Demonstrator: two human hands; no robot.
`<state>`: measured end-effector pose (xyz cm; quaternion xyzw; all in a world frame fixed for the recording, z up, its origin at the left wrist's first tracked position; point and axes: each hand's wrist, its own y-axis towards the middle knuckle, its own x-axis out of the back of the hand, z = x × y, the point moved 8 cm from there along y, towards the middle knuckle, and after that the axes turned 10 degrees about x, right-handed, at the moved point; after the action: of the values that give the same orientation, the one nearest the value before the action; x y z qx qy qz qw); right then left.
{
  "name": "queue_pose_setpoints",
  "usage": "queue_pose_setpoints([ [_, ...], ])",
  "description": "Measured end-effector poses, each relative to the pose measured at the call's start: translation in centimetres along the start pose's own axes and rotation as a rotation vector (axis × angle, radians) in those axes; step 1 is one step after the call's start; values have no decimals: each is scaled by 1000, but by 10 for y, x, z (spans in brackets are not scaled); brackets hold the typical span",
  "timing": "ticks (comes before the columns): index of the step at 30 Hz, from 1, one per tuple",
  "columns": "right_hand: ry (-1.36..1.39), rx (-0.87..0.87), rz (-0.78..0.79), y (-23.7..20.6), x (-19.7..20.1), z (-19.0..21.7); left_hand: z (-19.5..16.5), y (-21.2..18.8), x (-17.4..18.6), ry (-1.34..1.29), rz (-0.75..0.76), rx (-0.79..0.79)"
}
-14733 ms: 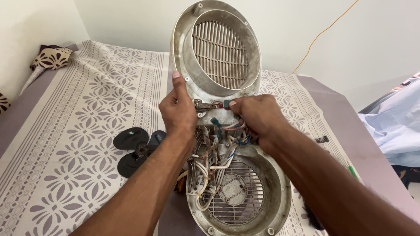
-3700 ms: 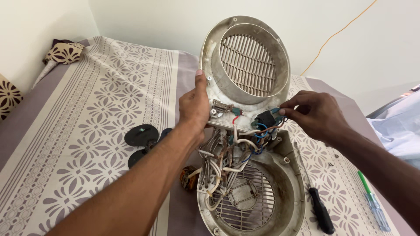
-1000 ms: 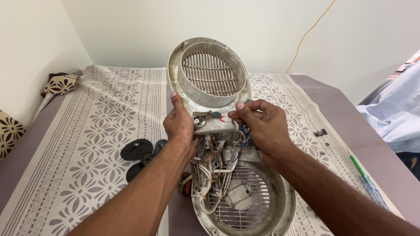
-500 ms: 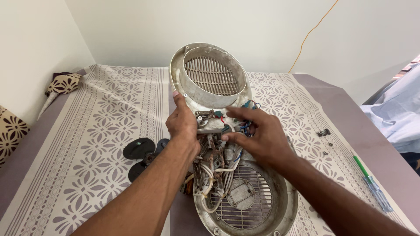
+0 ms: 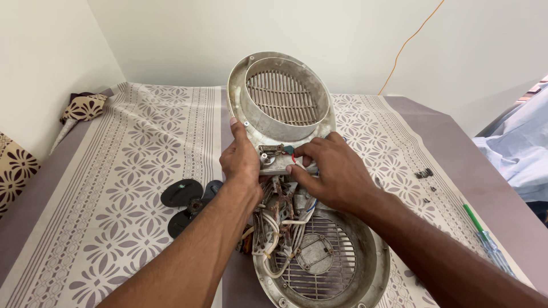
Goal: The person disassembles an electric fan by removing the front grille and detaching wires. They then use a screwdriver to adjust internal components of the fan motor while the fan blades lie nearby on the bed.
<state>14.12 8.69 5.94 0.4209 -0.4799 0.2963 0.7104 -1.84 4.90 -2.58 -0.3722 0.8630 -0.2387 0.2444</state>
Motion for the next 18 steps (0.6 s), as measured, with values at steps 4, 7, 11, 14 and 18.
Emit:
queue_pose_setpoints([
  [4,22,-66,80,1,-7,-11,1,-1,1,-4,9,11],
  [7,9,-72,110,2,-6,-11,1,-1,-1,-15,35,4],
  [11,-47,-51,183,6,-4,-3,1,-1,0,22,25,-8],
  [14,-95,-104,263,4,-6,-5,0,-2,0,68,11,-29],
  [18,-85,-100,251,2,-9,-10,-3,-3,-2,74,33,-40],
])
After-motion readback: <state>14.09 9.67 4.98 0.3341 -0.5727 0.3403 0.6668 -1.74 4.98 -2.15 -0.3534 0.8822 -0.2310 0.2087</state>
